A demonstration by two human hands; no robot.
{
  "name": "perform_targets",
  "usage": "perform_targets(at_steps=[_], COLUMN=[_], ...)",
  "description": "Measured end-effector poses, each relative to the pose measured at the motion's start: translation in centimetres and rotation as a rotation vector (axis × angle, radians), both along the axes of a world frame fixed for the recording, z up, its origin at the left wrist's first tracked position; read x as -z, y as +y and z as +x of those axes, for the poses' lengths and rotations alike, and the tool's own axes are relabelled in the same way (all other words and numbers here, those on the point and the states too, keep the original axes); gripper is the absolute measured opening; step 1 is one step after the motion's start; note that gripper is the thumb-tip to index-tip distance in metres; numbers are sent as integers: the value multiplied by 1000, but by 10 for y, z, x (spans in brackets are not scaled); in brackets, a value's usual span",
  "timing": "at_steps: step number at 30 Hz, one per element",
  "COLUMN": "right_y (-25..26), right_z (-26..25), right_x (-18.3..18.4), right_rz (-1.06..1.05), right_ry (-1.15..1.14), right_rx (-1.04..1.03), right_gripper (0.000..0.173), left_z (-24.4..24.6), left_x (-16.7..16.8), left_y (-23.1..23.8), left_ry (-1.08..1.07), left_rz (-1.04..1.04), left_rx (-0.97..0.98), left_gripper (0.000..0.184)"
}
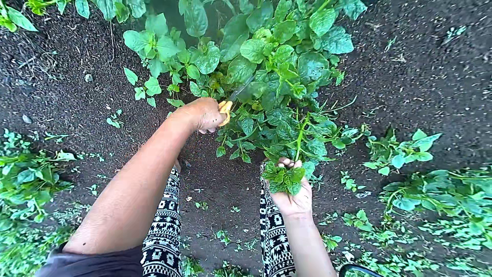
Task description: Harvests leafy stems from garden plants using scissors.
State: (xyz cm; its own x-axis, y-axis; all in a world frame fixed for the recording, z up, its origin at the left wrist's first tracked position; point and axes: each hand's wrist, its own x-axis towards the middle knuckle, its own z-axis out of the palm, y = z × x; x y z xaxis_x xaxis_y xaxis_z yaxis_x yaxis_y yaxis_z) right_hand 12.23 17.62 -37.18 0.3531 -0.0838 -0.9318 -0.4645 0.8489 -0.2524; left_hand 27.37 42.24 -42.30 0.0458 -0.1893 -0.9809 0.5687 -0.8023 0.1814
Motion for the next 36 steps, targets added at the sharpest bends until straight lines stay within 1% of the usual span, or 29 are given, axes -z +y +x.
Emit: perform_targets(at_steps=[3, 6, 8, 11, 15, 18, 21, 24, 28, 30, 32, 34, 36], right_y=[-4, -9, -10, -13, -17, -20, -23, -24, -26, -26, -26, -25, -27], right_z=[4, 5, 5, 3, 8, 11, 13, 15, 19, 20, 21, 23, 24], right_x=[-2, -3, -3, -4, -6, -7, -7, -8, -8, -9, -9, -9, -9], right_rz=[-3, 8, 35, 66, 64, 88, 111, 98, 101, 92, 100, 104, 120], right_ry=[-16, -16, -15, -21, -9, -20, -20, -6, 1, 20, 29, 29, 9], right_rx=[1, 22, 46, 77, 89, 97, 115, 101, 106, 112, 116, 109, 107], right_gripper=[54, 54, 54, 51, 50, 51, 49, 51, 52, 52, 52, 52, 50], left_z=[20, 44, 55, 67, 84, 95, 105, 114, 124, 125, 127, 126, 123], left_x=[16, 17, 14, 3, -14, -9, -10, -6, -10, -7, -4, 2, 5], left_y=[-13, -13, -9, -9, -25, -39, -54, -59, -63, -58, -58, -60, -70], left_ry=[13, -2, -8, 15, 8, -49, -95, -114, -25, 6, 28, -19, -71], left_rz=[79, 96, 127, 171, 251, 325, 363, 393, 405, 414, 409, 410, 383], left_rx=[-93, -185, -129, 29, 213, 322, 417, 409, 281, 244, 265, 321, 425], left_gripper=[48, 49, 49, 44, 43, 43, 36, 39, 36, 35, 37, 38, 39])
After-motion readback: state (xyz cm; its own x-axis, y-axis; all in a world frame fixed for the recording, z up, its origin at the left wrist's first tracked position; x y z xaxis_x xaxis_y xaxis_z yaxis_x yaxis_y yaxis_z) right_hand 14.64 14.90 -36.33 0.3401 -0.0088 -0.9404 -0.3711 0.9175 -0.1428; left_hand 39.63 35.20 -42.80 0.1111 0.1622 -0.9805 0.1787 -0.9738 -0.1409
